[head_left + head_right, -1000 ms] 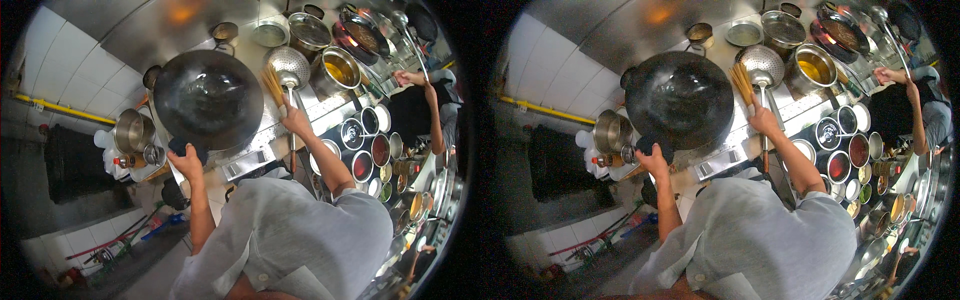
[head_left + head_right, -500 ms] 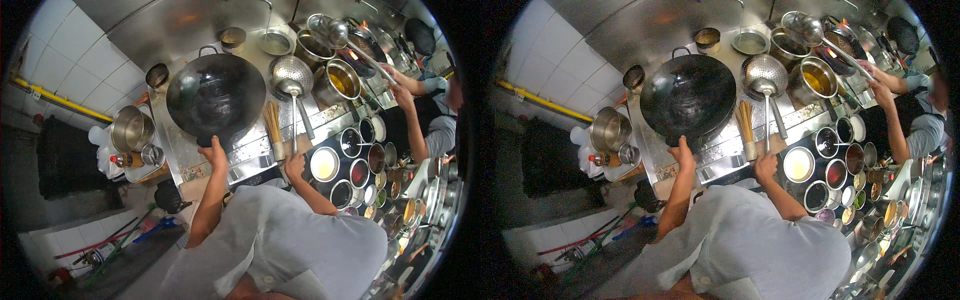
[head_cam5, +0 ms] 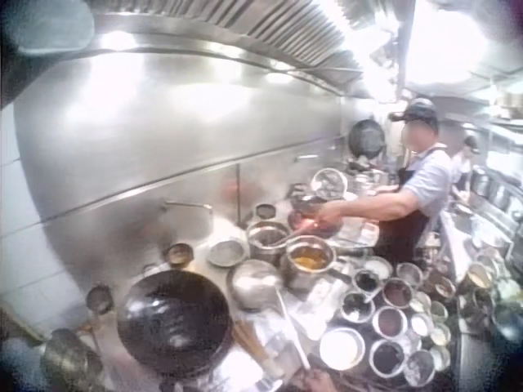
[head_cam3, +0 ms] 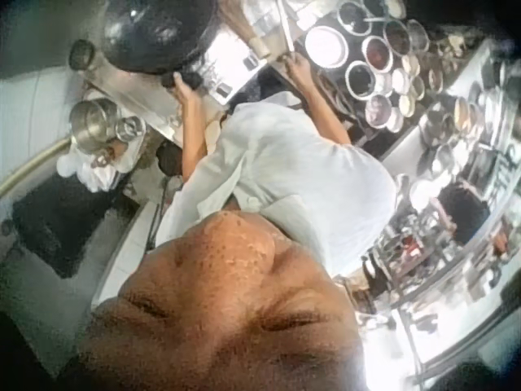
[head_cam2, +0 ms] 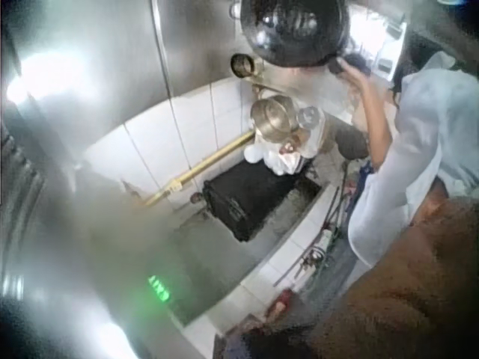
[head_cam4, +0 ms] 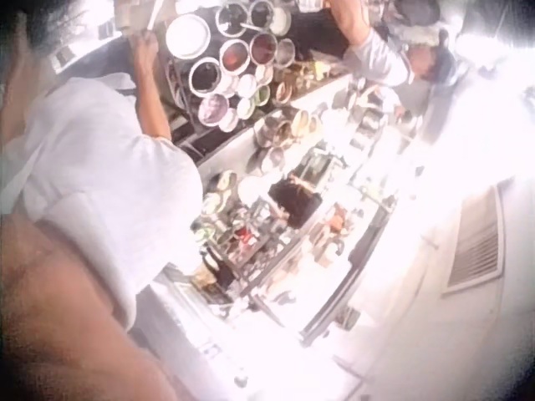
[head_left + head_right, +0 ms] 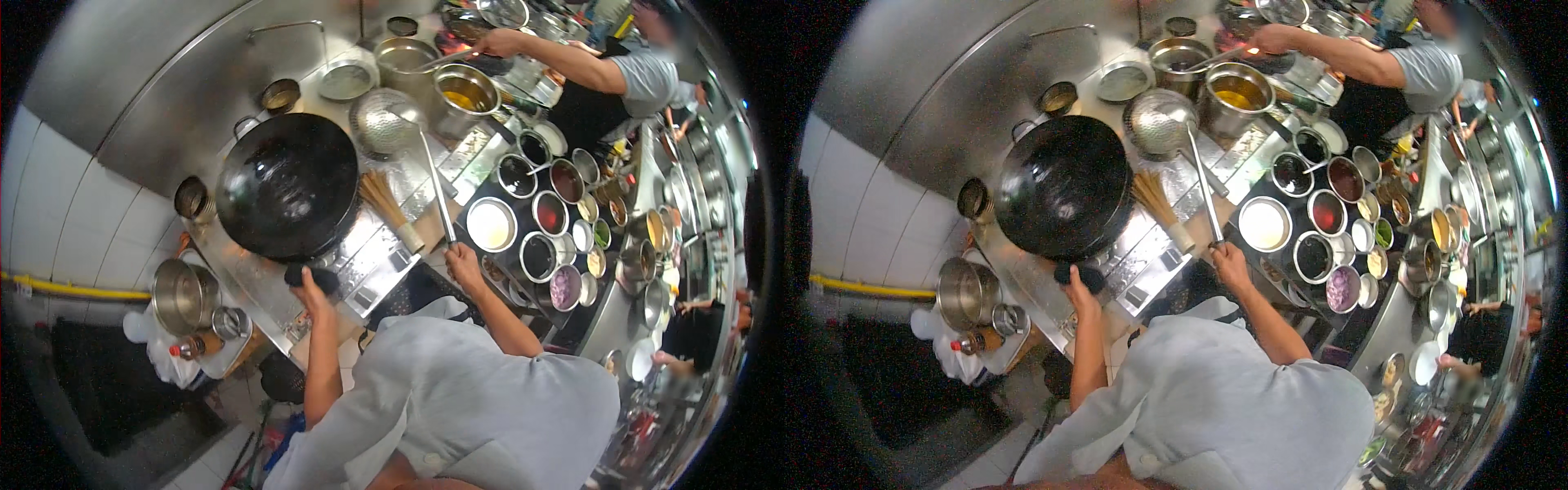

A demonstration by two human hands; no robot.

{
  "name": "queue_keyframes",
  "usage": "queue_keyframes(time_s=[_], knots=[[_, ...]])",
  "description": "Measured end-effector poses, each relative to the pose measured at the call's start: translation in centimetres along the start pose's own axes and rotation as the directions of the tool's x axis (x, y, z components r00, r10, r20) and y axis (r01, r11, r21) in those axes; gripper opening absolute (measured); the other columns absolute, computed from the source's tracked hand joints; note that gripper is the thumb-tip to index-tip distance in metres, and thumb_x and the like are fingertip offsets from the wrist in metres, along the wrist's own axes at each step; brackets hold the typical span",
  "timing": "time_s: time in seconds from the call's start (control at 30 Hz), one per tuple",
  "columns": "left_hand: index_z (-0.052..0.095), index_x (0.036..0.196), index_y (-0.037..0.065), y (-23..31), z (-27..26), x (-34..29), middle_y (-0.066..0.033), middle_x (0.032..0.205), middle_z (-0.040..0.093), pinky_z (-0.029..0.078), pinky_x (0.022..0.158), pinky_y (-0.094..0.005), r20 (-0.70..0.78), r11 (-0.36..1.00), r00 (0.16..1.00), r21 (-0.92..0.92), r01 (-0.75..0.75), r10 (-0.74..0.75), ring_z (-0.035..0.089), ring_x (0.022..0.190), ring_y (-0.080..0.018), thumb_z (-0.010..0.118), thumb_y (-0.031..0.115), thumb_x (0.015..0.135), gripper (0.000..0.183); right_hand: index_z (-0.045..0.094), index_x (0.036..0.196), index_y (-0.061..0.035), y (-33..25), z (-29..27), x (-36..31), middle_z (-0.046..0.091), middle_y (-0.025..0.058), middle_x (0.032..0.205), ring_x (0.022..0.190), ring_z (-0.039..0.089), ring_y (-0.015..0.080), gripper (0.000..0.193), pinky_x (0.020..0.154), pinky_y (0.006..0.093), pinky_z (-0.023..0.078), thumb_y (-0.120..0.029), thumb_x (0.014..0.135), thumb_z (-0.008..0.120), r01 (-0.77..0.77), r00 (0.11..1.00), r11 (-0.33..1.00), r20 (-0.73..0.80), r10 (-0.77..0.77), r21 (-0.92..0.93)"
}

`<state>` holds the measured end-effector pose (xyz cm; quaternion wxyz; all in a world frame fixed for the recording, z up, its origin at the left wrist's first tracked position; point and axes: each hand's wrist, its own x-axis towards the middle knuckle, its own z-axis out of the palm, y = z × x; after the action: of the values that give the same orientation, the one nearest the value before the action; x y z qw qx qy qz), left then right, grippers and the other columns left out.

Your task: Cook noodles and vegetables in a wok at a restaurant kitchen station.

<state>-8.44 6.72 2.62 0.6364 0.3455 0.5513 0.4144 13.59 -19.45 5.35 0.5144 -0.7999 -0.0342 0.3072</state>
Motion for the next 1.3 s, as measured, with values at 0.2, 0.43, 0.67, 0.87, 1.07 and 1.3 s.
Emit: queue_keyframes(time_s=[0.2, 0.43, 0.67, 0.87, 1.07, 1.3], knots=[[0.028, 0.14, -0.015, -4.6, -10.1, -0.1, -0.0354, 0.134, 0.044, 0.037, 0.105, -0.0464, 0.069, 0.725, 0.99, 0.674, -0.14, 0.127, 0.051, 0.12, -0.0443, 0.062, 0.03, 0.085, 0.078, 0.045, 0.132, -0.0047, -8.1, -3.6, -4.9, 0.047, 0.0008, 0.065, 0.045, 0.045, 0.0098, 0.046, 0.039, 0.0266, 0.041, -0.01, 0.088, 0.055, 0.104, 0.994, 0.927, -0.004, -0.11, 0.36], [0.036, 0.135, -0.013, -7.5, -12.8, -3.7, -0.0315, 0.13, 0.045, 0.039, 0.102, -0.0527, -0.098, 0.236, 0.992, 0.969, 0.078, 0.075, 0.042, 0.126, -0.0454, 0.065, 0.028, 0.079, 0.075, 0.042, 0.135, -0.0076, -14.9, -8.8, 0.7, 0.046, -0.0015, 0.066, 0.044, 0.044, 0.0075, 0.052, 0.038, 0.0235, 0.041, -0.003, 0.084, 0.048, 0.152, 0.987, 0.97, -0.075, -0.14, 0.189], [0.046, 0.132, -0.01, -2.3, -5.6, -6.6, -0.0276, 0.129, 0.046, 0.033, 0.106, -0.0543, 0.089, 0.291, 0.866, 0.921, -0.26, 0.491, 0.04, 0.125, -0.0449, 0.065, 0.02, 0.084, 0.06, 0.047, 0.131, -0.0088, -16.0, -13.7, 6.6, 0.048, -0.0006, 0.066, 0.045, 0.044, 0.0071, 0.046, 0.038, 0.0242, 0.041, 0.0, 0.085, 0.047, 0.056, 0.998, 0.966, 0.016, -0.062, 0.254], [0.053, 0.132, -0.002, 2.4, 4.8, -6.2, -0.0253, 0.138, 0.045, 0.031, 0.107, -0.0546, 0.403, 0.121, 0.586, 0.745, -0.657, 0.703, 0.042, 0.127, -0.0434, 0.062, 0.02, 0.09, 0.048, 0.049, 0.117, -0.007, -15.6, -15.0, 6.9, 0.047, -0.0005, 0.067, 0.046, 0.045, 0.0079, 0.032, 0.039, 0.0245, 0.039, -0.001, 0.086, 0.045, -0.009, 0.999, 0.958, 0.044, -0.004, 0.288], [0.067, 0.115, 0.0, 3.8, 9.0, -4.3, -0.0165, 0.114, 0.064, 0.034, 0.107, -0.0547, 0.571, -0.024, 0.574, 0.721, -0.693, 0.587, 0.057, 0.112, -0.0345, 0.058, 0.023, 0.094, 0.033, 0.033, 0.146, -0.0182, -13.7, -17.2, 6.8, 0.042, -0.0021, 0.067, 0.043, 0.038, 0.0046, 0.06, 0.035, 0.0203, 0.035, -0.002, 0.089, 0.046, -0.106, 0.971, 0.753, 0.229, -0.061, 0.65], [0.071, 0.099, 0.002, 4.0, 7.5, -2.5, -0.0151, 0.091, 0.065, 0.044, 0.089, -0.0472, 0.57, -0.064, 0.51, 0.705, -0.707, 0.645, 0.06, 0.09, -0.0344, 0.062, 0.018, 0.089, 0.021, 0.034, 0.145, -0.0244, -15.0, -17.5, 0.5, 0.039, -0.0015, 0.067, 0.04, 0.035, 0.0038, 0.053, 0.03, 0.0176, 0.029, -0.007, 0.096, 0.042, -0.256, 0.938, 0.681, 0.346, 0.003, 0.686]])
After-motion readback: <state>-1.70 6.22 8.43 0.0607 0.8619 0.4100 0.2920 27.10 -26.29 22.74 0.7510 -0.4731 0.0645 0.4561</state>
